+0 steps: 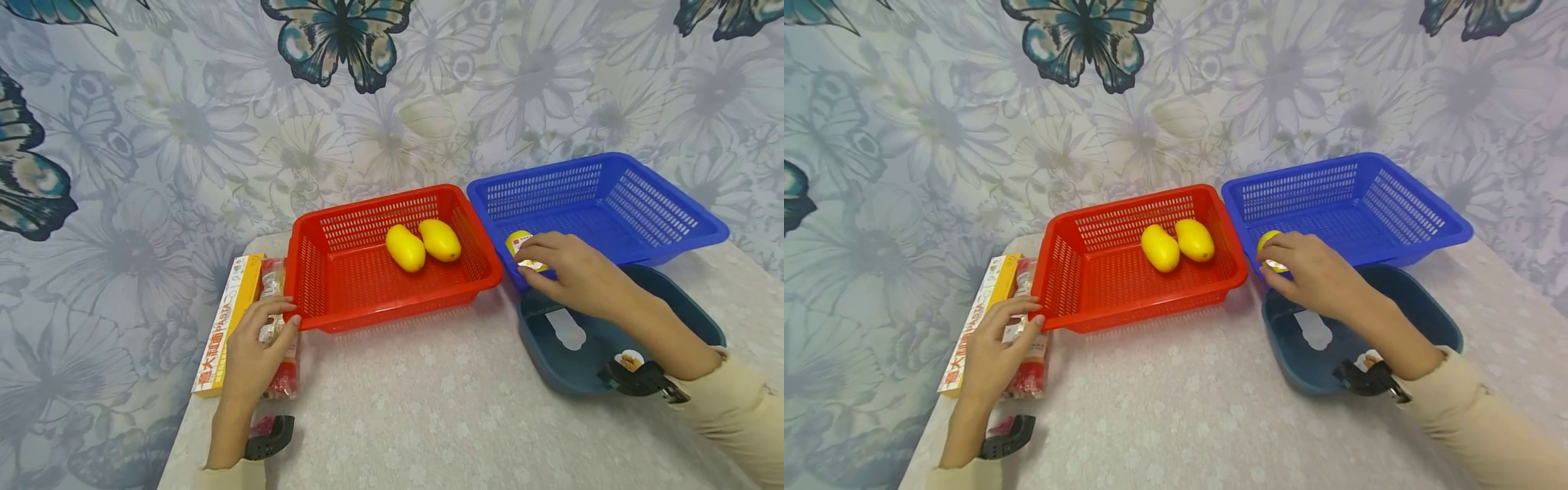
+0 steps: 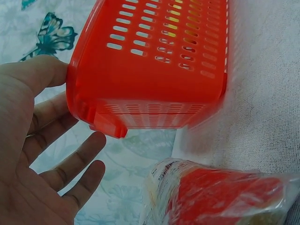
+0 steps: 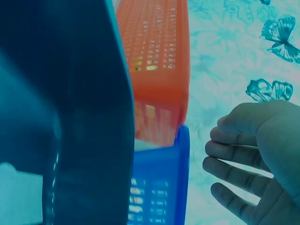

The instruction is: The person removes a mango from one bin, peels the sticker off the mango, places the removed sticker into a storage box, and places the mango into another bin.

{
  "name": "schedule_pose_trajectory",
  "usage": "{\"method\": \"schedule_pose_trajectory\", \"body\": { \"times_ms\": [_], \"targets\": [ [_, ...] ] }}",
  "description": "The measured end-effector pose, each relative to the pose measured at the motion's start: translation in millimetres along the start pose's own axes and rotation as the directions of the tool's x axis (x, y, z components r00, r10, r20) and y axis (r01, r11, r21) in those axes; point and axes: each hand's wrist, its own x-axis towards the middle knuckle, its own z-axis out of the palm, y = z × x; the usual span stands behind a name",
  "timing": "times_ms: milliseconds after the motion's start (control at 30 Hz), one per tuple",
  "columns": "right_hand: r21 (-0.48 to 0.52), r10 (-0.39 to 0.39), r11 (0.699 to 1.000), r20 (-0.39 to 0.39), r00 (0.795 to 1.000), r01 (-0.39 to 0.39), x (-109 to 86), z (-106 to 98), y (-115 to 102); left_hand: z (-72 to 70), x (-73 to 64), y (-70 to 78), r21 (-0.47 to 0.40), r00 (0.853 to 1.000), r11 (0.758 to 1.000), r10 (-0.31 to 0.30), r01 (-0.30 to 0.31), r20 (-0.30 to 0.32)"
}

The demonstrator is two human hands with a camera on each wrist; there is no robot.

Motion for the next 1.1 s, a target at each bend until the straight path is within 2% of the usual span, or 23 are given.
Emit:
{"method": "schedule_pose_trajectory", "body": {
  "times_ms": [300,567,733,967,1100],
  "targets": [
    [-0.018,0.027,0.999,-0.029,0.999,-0.027,-17.3,-9.9,22.9,0.7,1.5,0.4,-0.01,1.0,1.0,-0.003,0.003,0.01],
    [-0.03,0.032,0.999,-0.059,0.998,-0.034,-32.3,-15.0,41.6,1.9,1.0,1.2,0.009,0.999,0.999,-0.036,0.036,0.023],
    [-0.03,0.01,0.999,-0.089,0.996,-0.013,-37.3,-19.5,52.6,1.5,0.1,0.6,0.013,0.999,0.999,-0.037,0.036,0.012],
    [-0.042,0.074,0.996,-0.081,0.994,-0.077,-47.0,-24.5,66.3,2.0,-0.1,1.3,0.018,0.999,0.999,-0.043,0.043,0.006],
    [-0.057,0.078,0.995,-0.103,0.992,-0.084,-52.5,-28.0,75.3,3.0,-0.6,1.4,0.014,0.999,0.999,-0.047,0.047,0.005]
  ]
}}
